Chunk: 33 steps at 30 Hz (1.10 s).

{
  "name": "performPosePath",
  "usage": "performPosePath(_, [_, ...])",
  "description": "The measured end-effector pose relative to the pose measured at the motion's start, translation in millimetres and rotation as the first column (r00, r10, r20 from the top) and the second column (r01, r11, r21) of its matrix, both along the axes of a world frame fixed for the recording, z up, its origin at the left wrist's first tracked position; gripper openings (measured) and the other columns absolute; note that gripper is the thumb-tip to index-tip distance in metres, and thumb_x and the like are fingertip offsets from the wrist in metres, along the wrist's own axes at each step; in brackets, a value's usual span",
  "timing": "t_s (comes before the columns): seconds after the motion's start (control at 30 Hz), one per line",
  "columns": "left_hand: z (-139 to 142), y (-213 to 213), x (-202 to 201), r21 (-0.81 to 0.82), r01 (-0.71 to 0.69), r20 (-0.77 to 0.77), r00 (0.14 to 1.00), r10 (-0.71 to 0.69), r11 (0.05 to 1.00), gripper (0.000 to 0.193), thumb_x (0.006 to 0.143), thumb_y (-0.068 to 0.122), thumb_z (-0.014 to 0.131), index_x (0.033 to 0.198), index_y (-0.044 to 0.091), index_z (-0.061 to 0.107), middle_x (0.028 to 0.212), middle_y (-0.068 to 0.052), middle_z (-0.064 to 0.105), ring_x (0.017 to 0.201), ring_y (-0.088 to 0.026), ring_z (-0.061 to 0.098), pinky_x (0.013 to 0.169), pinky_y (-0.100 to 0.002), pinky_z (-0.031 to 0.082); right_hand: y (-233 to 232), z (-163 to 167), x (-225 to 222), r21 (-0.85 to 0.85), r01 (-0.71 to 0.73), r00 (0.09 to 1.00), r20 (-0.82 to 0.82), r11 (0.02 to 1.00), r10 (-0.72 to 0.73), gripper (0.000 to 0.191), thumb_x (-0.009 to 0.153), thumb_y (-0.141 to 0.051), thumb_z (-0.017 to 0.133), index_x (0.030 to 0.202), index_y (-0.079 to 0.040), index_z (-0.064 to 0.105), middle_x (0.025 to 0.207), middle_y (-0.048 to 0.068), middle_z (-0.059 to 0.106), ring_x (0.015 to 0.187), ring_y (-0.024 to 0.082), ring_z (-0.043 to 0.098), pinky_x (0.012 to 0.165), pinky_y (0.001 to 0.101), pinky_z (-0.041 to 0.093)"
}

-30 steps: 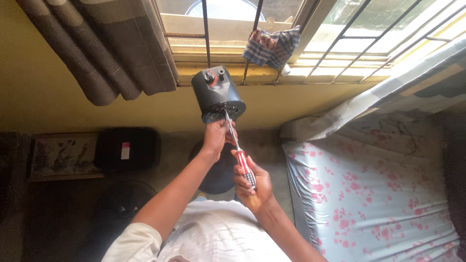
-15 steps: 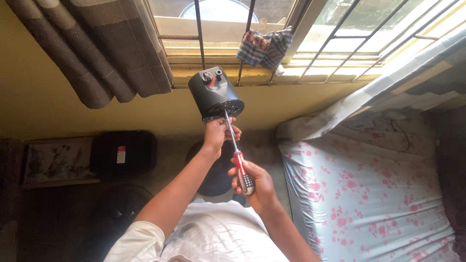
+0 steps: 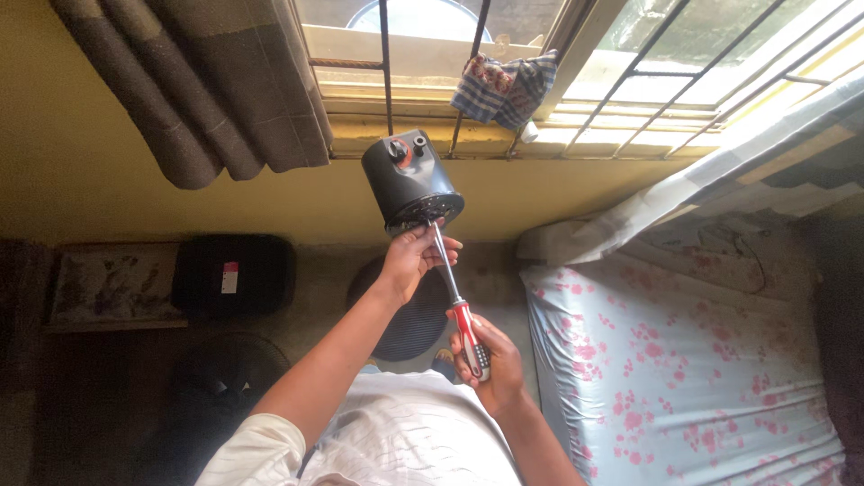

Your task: The person uses a screwdriver to unscrew and tighten screws on the base of a small gray electric appliance resting on a windowsill. They briefly pick up a cloth from the window ledge and set it back, then resume driving screws into the appliance base.

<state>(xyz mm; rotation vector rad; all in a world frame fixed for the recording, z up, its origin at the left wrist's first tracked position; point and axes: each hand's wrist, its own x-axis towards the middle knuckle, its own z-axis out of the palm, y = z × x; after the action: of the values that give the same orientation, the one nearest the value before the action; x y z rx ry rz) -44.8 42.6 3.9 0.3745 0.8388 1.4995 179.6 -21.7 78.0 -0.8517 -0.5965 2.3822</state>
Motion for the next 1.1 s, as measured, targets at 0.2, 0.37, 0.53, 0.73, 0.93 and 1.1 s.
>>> performPosePath(0.2, [-6.4, -21.0, 0.2, 0.111, 0.059, 0.176, 0.981, -0.078, 0.992, 0.035, 0.107, 0.022, 0.05, 0.133, 0.002, 0.057, 0.122, -0.026, 0.071, 0.1, -0.029, 0.072, 0.093, -0.044, 0.059, -4.6, -1.1, 6.1, 0.145, -0.041, 0.983, 0.185, 0.989, 0.014, 0.04, 0.101, -0.025, 0.05, 0.129, 0.002, 0.061, 0.073, 0.009, 0.062, 0.042, 0.01, 0.05, 0.034, 0.0223, 0.036])
performPosePath(0.37, [-13.1, -28.2, 6.2, 0.044, 0.002, 0.121, 0.993, -0.007, 0.999, 0.037, 0.107, 0.023, 0.052, 0.137, 0.001, 0.056, 0.119, -0.028, 0.07, 0.097, -0.031, 0.072, 0.091, -0.046, 0.058, -11.9, -6.2, 4.6, 0.195, -0.105, 0.946, 0.323, 0.975, 0.037, 0.037, 0.101, -0.025, 0.054, 0.125, 0.001, 0.063, 0.069, 0.007, 0.062, 0.039, 0.009, 0.048, 0.032, 0.0222, 0.032])
performPosePath(0.53, [-10.3, -37.4, 7.4, 0.066, -0.022, 0.167, 0.986, 0.011, 0.998, 0.04, 0.106, 0.023, 0.05, 0.138, 0.001, 0.055, 0.122, -0.029, 0.068, 0.102, -0.034, 0.071, 0.094, -0.047, 0.057, -17.0, -5.9, 1.1, 0.242, -0.117, 0.923, 0.385, 0.963, 0.016, 0.038, 0.1, -0.026, 0.054, 0.125, 0.001, 0.066, 0.069, 0.005, 0.062, 0.04, 0.008, 0.048, 0.033, 0.0218, 0.031])
performPosePath(0.73, [1.7, -57.0, 3.2, 0.073, -0.052, 0.336, 0.941, 0.025, 0.996, 0.041, 0.106, 0.025, 0.046, 0.134, -0.004, 0.056, 0.132, -0.027, 0.066, 0.118, -0.037, 0.068, 0.105, -0.049, 0.054, -18.1, -6.2, 0.7, 0.243, -0.131, 0.909, 0.416, 0.961, 0.018, 0.04, 0.1, -0.027, 0.054, 0.126, 0.001, 0.065, 0.068, 0.005, 0.061, 0.041, 0.008, 0.047, 0.034, 0.0218, 0.032])
performPosePath(0.93, [3.4, -72.6, -1.2, 0.021, -0.173, 0.312, 0.937, 0.158, 0.985, 0.034, 0.104, 0.022, 0.055, 0.124, -0.004, 0.063, 0.126, -0.027, 0.068, 0.113, -0.036, 0.069, 0.103, -0.051, 0.055, -19.3, -17.7, 0.5, 0.256, -0.172, 0.903, 0.428, 0.951, 0.048, 0.043, 0.1, -0.027, 0.054, 0.131, 0.001, 0.064, 0.071, 0.005, 0.061, 0.041, 0.008, 0.047, 0.034, 0.0222, 0.031])
performPosePath(1.1, [0.2, -75.9, -0.4, -0.008, -0.238, 0.224, 0.946, 0.234, 0.971, 0.025, 0.101, 0.014, 0.06, 0.121, -0.002, 0.063, 0.119, -0.025, 0.072, 0.102, -0.032, 0.073, 0.096, -0.049, 0.059, -18.6, -26.3, -0.4, 0.266, -0.194, 0.909, 0.41, 0.944, 0.071, 0.044, 0.1, -0.027, 0.054, 0.132, 0.001, 0.063, 0.071, 0.005, 0.062, 0.042, 0.008, 0.048, 0.034, 0.0222, 0.032])
